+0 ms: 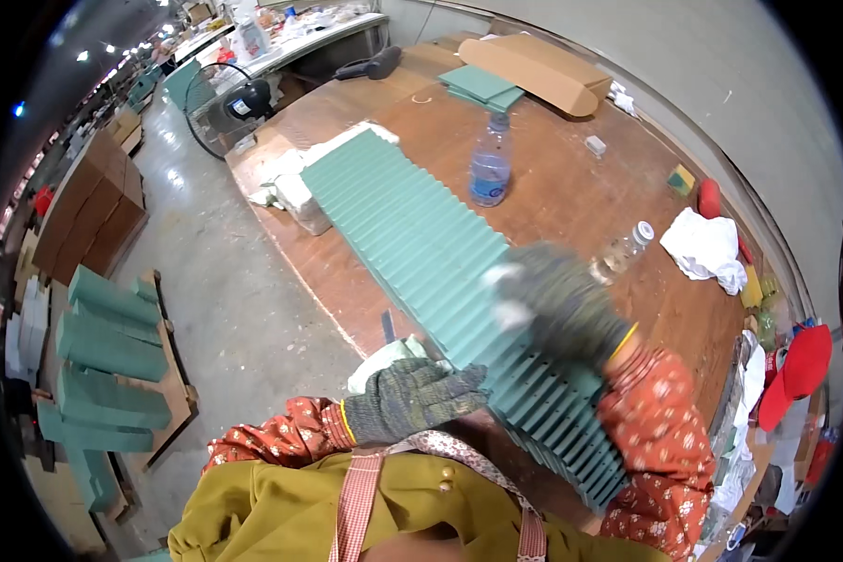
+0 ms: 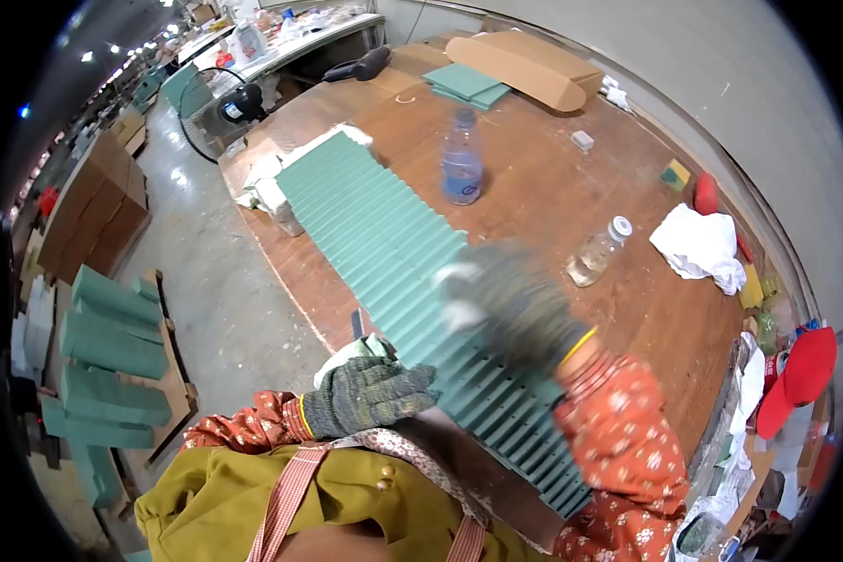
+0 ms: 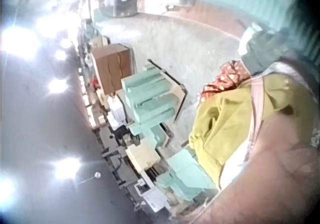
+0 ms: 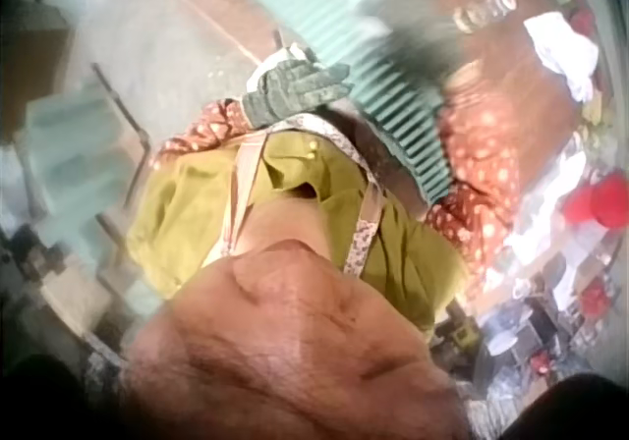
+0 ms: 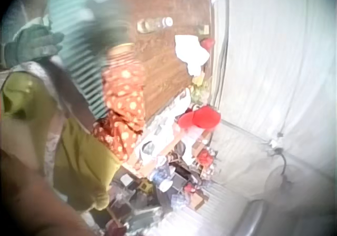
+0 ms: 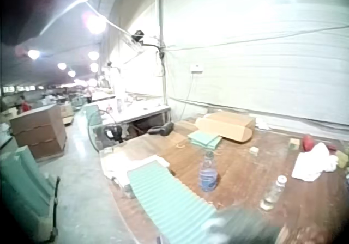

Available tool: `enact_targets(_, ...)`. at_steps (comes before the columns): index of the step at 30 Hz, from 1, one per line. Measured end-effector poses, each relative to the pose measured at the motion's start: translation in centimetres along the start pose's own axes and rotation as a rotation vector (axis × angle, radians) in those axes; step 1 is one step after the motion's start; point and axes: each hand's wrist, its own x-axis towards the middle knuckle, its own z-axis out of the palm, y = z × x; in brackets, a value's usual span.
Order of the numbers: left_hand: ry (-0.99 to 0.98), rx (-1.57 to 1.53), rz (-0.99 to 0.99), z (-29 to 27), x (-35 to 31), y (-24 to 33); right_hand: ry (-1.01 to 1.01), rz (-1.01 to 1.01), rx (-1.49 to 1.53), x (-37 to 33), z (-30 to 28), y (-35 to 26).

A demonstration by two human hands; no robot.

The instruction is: The person uses a cloth to wipe and clean green bamboo slats before stacking them on a table.

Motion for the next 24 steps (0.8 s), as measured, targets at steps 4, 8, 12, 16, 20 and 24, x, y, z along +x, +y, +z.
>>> enact_targets(4, -0.018, 0.003, 0.118, -0.1, -1.5, -2.4, -0.02, 0.366, -0.271, 0.4, -2.6, 0.2)
enact_targets(8, 0.117, 0.029, 0.117, -2.7, -4.1, -6.0, 0.008, -0.077, -0.144, 5.9, 2.3, -5.4)
enact_targets(12, 0.106, 0.108, -0.075, -6.1, -6.7, -11.6, -0.141, 0.397, -0.226, 7.8, 1.2, 1.2)
enact_targets(16, 0.181, 0.123, -0.126, -5.8, -8.3, -16.2, -0.018, 0.351, -0.297, 12.6, 3.6, 0.8)
enact_targets(20, 0.236, 0.117, -0.293, 0.2, -8.6, -19.3, -0.059, 0.078, -0.127, 18.8, 7.7, 0.7)
enact_targets(24, 0.077, 2.4, -0.347, 3.7, -7.6, -22.0, -0.219, 0.482, -0.358, 21.1, 6.2, 4.0)
